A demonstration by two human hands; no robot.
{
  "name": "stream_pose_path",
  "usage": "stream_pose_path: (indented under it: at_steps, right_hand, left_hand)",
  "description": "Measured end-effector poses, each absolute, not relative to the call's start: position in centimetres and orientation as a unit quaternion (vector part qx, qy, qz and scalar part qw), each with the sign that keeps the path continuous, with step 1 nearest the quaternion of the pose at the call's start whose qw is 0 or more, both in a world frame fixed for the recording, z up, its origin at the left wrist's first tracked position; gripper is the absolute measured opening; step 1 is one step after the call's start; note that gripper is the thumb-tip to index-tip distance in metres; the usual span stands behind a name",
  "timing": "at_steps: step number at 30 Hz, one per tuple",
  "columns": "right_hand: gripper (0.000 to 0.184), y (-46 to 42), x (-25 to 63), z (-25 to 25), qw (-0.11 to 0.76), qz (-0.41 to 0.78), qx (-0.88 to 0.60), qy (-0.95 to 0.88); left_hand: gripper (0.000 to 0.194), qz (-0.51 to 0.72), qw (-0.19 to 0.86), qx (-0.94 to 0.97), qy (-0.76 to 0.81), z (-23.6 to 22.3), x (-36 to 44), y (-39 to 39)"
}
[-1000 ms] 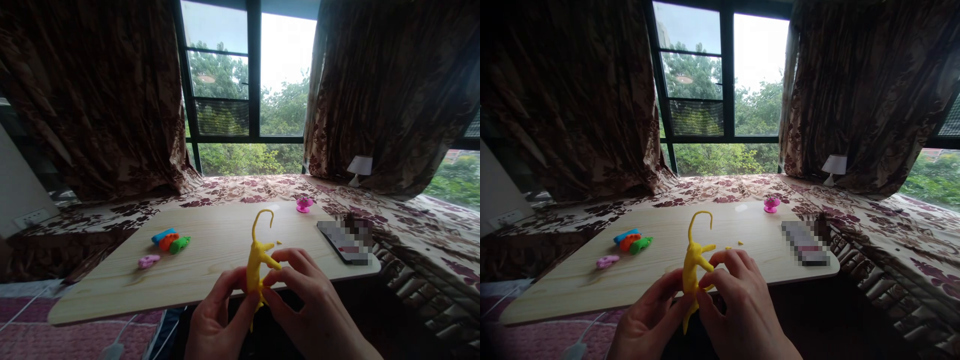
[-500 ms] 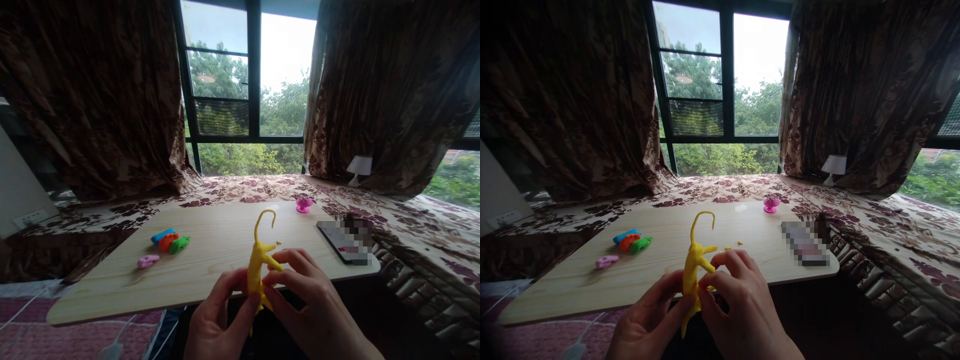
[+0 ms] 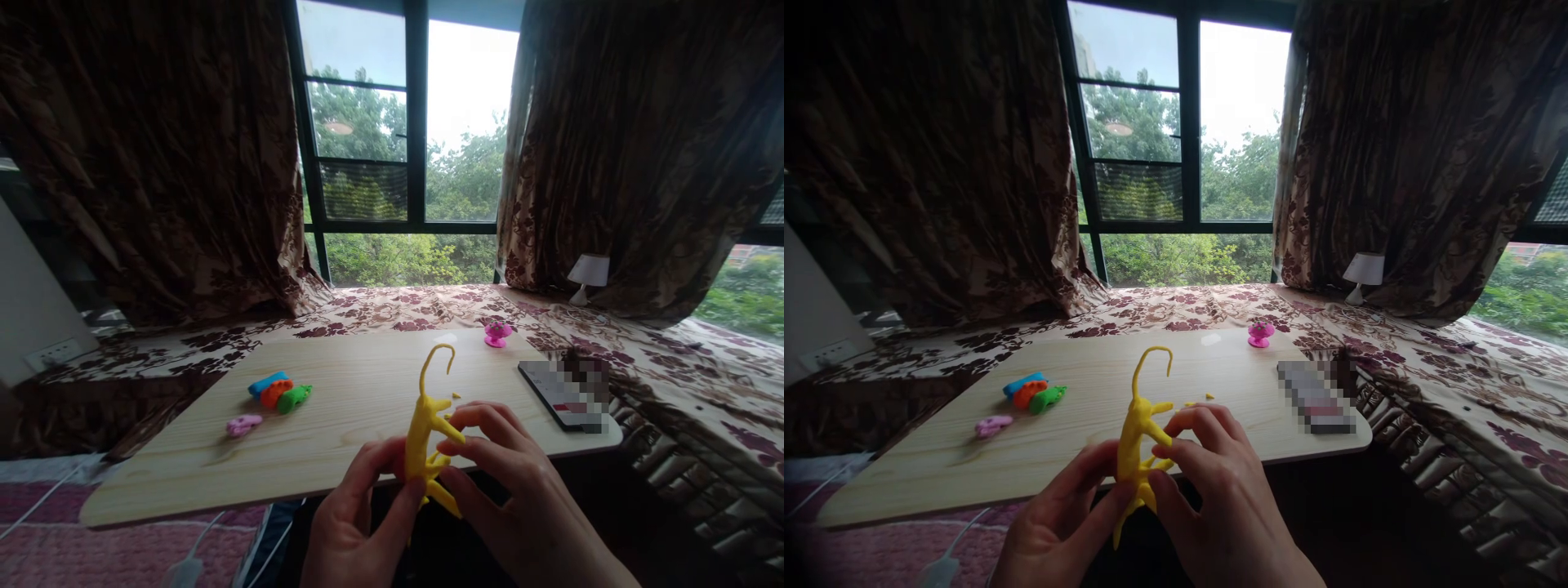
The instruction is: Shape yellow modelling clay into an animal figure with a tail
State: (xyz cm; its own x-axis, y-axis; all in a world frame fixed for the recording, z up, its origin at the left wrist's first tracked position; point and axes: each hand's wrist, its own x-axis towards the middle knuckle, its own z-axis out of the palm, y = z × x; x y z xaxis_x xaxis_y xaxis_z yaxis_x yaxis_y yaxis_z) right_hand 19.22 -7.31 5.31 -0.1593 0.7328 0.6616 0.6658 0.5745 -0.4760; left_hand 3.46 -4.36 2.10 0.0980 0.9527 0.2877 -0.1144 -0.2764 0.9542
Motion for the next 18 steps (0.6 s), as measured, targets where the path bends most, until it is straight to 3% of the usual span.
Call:
stream_pose_path:
  at_steps: [13, 18]
  right_hand:
    - [0.015, -6.8, 18.6, 5.0, 0.467, 0.045, -0.455, -0.756]
    - [0.016, -7.2, 20.0, 4.9, 0.448, 0.049, -0.461, -0.764]
  left_hand:
    - [0.027, 0.573, 0.486, 0.554, 0.360, 2.2, 3.8, -4.7]
    - [0.038, 0.551, 0.596, 0.441, 0.382, 2.6, 3.8, -4.6]
